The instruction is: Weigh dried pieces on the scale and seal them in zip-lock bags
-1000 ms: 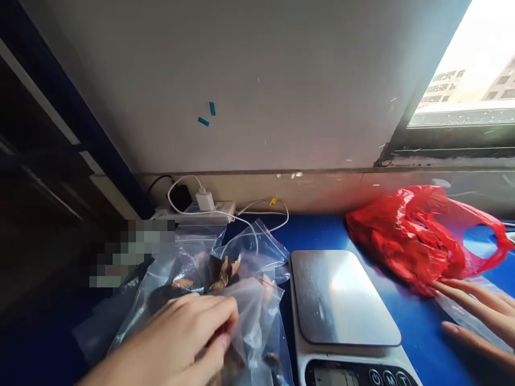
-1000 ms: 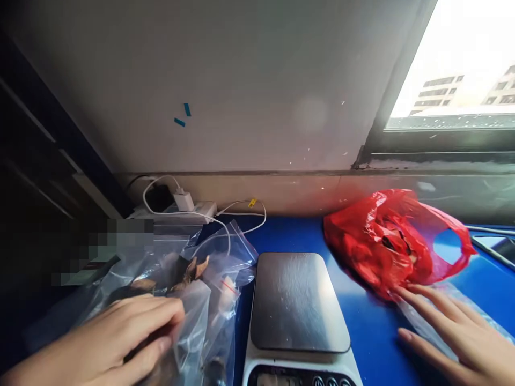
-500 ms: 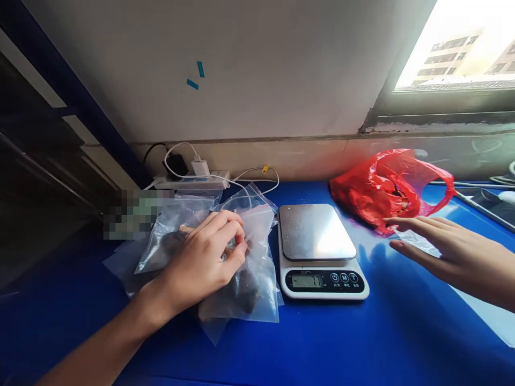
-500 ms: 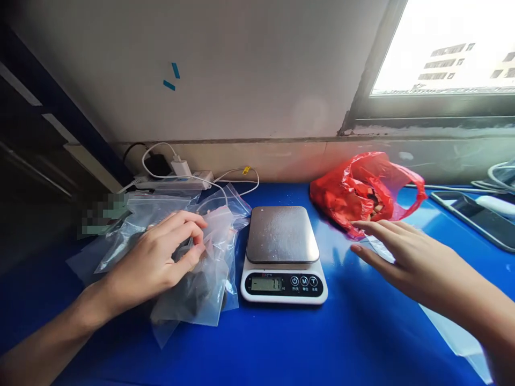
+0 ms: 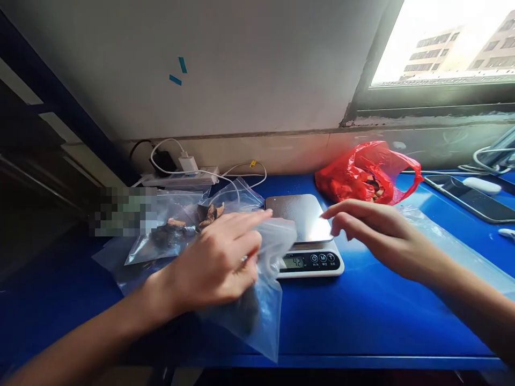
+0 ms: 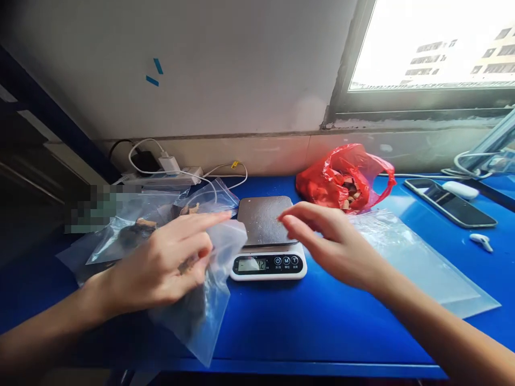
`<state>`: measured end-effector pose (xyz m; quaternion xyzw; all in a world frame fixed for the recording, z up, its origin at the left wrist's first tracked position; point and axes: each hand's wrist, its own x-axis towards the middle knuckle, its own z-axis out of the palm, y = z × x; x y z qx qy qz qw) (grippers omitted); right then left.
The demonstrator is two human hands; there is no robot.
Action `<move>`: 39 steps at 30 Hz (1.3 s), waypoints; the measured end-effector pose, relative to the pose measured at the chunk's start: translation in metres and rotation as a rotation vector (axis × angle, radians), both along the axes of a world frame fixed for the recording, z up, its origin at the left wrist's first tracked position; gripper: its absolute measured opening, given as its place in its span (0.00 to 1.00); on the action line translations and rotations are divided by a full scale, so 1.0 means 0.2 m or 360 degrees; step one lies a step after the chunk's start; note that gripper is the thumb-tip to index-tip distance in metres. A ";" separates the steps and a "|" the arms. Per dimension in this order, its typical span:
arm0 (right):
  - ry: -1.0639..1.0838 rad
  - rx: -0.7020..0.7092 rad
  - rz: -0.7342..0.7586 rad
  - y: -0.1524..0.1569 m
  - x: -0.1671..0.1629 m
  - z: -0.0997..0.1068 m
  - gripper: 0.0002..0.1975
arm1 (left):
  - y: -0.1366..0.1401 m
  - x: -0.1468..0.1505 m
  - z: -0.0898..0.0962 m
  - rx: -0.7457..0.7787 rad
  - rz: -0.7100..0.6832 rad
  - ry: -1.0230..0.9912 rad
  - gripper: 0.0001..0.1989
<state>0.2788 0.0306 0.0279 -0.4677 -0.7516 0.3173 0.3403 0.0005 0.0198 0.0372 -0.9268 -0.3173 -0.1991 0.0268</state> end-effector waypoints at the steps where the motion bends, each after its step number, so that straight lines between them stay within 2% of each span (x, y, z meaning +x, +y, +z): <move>1: 0.0072 -0.0188 0.0117 -0.01 -0.06 0.01 0.22 | -0.01 0.03 0.01 0.0041 -0.0074 0.0033 0.07; 3: 0.0191 -0.0532 0.0298 -0.02 -0.16 0.00 0.22 | -0.04 0.08 0.01 0.0113 -0.0184 0.0075 0.07; 5: 0.0348 -0.0786 0.0377 -0.03 -0.23 -0.02 0.23 | -0.05 0.11 0.00 0.0181 -0.0238 0.0077 0.07; 8: 0.0517 -0.0944 0.0377 -0.04 -0.26 -0.06 0.23 | -0.07 0.11 -0.04 0.0225 -0.0268 0.0022 0.08; 14: 0.0433 -0.0950 0.0463 -0.09 -0.25 -0.11 0.12 | -0.10 0.09 -0.11 0.0078 -0.0380 -0.0076 0.09; 18: 0.0452 -0.1044 0.0386 -0.10 -0.25 -0.12 0.10 | -0.10 0.09 -0.12 0.0017 -0.0357 -0.0172 0.08; 21: 0.0480 -0.1043 0.0317 -0.10 -0.24 -0.11 0.11 | -0.10 0.07 -0.12 -0.0011 -0.0369 -0.0251 0.06; 25: 0.0573 -0.1087 0.0395 -0.11 -0.24 -0.09 0.12 | -0.08 0.05 -0.14 -0.0118 -0.0409 -0.0407 0.05; 32: 0.0807 -0.1196 0.0546 -0.10 -0.26 -0.13 0.19 | -0.08 0.07 -0.14 -0.0009 -0.0394 -0.0484 0.15; 39: 0.0887 -0.1202 0.0687 -0.11 -0.27 -0.13 0.20 | -0.09 0.08 -0.12 0.0083 -0.0386 -0.0472 0.11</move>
